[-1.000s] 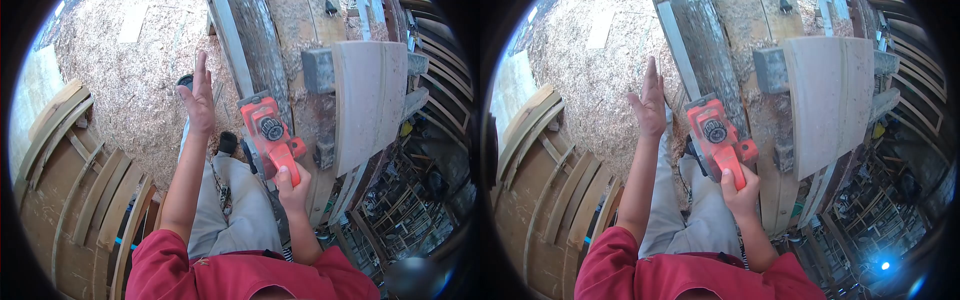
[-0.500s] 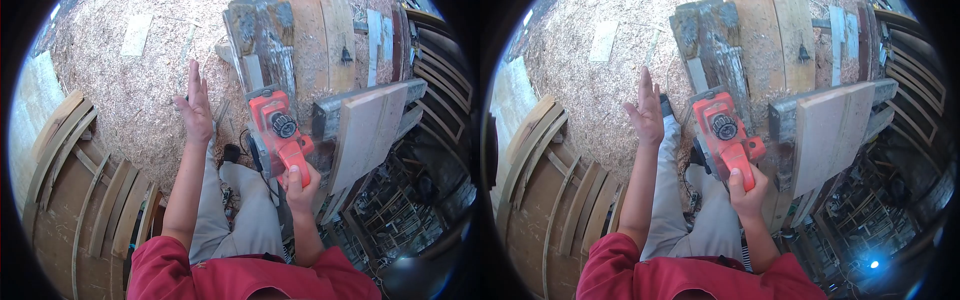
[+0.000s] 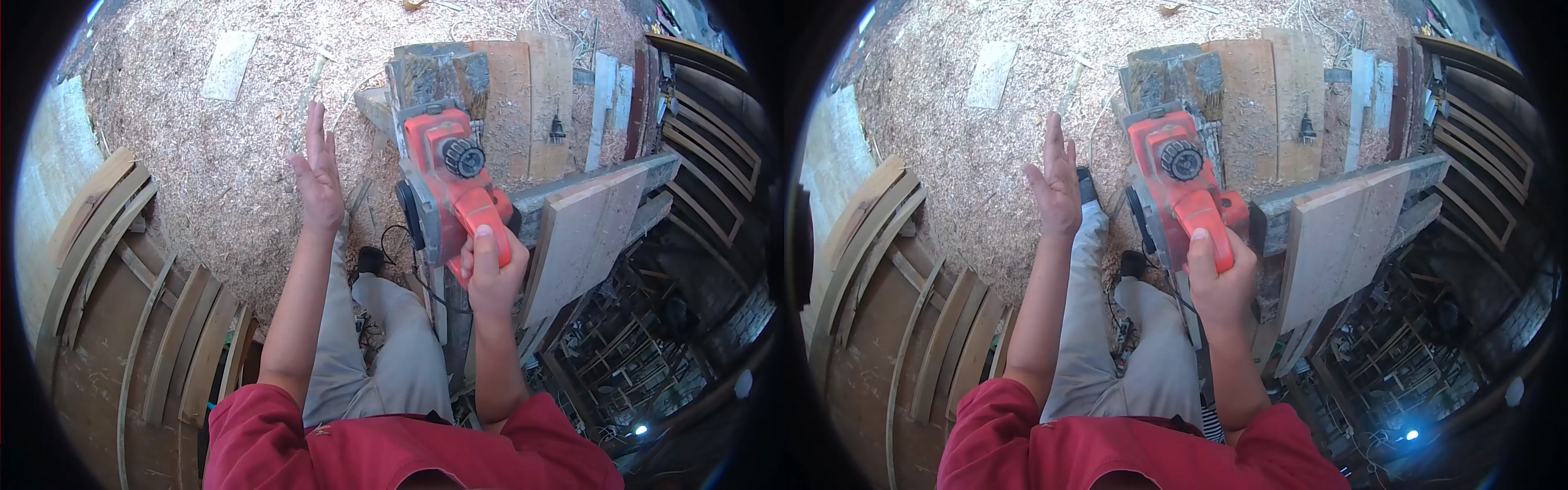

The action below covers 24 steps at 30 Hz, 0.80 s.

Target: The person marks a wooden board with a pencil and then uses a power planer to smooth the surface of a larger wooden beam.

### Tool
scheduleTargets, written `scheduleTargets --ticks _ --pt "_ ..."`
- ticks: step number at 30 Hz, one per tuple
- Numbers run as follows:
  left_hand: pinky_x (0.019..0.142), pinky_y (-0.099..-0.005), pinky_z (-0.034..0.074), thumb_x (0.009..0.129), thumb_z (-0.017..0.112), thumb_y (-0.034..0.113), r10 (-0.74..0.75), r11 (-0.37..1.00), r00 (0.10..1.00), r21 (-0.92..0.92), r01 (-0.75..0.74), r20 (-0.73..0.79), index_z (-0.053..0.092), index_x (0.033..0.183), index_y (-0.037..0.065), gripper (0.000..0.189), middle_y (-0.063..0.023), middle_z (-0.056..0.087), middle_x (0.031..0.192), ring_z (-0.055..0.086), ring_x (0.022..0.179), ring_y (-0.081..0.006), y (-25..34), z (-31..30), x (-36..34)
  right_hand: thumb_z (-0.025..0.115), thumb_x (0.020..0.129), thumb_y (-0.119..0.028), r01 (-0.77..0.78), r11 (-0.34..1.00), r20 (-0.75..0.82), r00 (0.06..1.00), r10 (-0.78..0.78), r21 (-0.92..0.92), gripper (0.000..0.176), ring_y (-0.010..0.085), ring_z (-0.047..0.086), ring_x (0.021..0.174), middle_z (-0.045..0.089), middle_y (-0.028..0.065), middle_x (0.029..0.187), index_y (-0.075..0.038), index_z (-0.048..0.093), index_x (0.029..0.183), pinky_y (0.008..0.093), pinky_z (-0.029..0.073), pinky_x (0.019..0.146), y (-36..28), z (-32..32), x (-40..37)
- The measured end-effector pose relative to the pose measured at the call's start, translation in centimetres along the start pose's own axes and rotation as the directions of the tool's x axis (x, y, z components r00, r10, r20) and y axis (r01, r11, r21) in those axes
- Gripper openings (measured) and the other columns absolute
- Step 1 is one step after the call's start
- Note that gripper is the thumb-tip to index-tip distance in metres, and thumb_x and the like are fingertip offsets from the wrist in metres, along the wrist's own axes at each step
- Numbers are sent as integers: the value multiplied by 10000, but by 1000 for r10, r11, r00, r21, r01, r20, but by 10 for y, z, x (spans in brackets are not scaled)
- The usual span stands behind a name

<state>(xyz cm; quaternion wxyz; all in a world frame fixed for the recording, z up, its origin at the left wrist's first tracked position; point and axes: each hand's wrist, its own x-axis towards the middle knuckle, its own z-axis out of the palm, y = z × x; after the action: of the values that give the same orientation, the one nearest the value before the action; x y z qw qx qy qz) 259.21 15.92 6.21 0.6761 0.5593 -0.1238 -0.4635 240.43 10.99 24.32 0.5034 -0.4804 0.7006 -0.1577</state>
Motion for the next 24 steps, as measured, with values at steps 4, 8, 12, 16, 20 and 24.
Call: scheduleTargets --ticks 4,8,12,16,20,24 --pt "1302 -496 6 1004 9 763 10 1000 1000 12 -10 20 156 1670 55 984 -130 95 1755 -3 1627 -280 12 4 2 655 1004 -237 31 998 13 999 -31 49 289 54 525 604 585 -17 681 33 694 907 277 412 526 -7 7 9" --pt "1303 -497 10 1003 16 767 10 1000 999 18 -11 33 162 1670 59 984 -130 100 1754 -1 1627 -281 22 2 -3 621 1021 -302 -25 979 74 997 10 204 335 57 507 538 554 -7 649 15 687 936 254 405 489 -24 11 20" --pt "1304 -498 19 998 15 775 0 999 1000 52 -1 19 175 1667 57 994 -134 108 1751 7 1626 -281 33 -9 -16 552 1048 -341 -2 954 93 995 -28 300 411 74 474 497 542 13 634 45 691 1038 248 394 480 -35 4 25" --pt "1304 -498 43 1039 121 695 -5 990 999 139 -1 37 202 1661 69 886 -138 123 1749 45 1624 -286 33 -26 -29 508 1058 -332 19 929 96 994 -59 369 440 86 479 508 552 42 661 75 672 1097 256 393 478 -23 -23 18" --pt "1305 -476 70 1080 329 510 -105 949 991 306 75 84 282 1650 114 696 -140 164 1743 112 1617 -297 34 -30 -50 495 1058 -323 -6 938 49 999 -12 345 427 94 478 517 555 57 678 71 651 1110 261 400 479 -8 -49 -13" --pt "1293 -473 131 1076 495 418 -108 958 985 277 67 134 395 1600 110 616 -173 216 1725 152 1608 -332 15 -24 -84 500 1056 -309 -68 951 34 998 60 300 398 97 483 524 547 53 686 65 633 1087 263 416 480 31 -78 -53"
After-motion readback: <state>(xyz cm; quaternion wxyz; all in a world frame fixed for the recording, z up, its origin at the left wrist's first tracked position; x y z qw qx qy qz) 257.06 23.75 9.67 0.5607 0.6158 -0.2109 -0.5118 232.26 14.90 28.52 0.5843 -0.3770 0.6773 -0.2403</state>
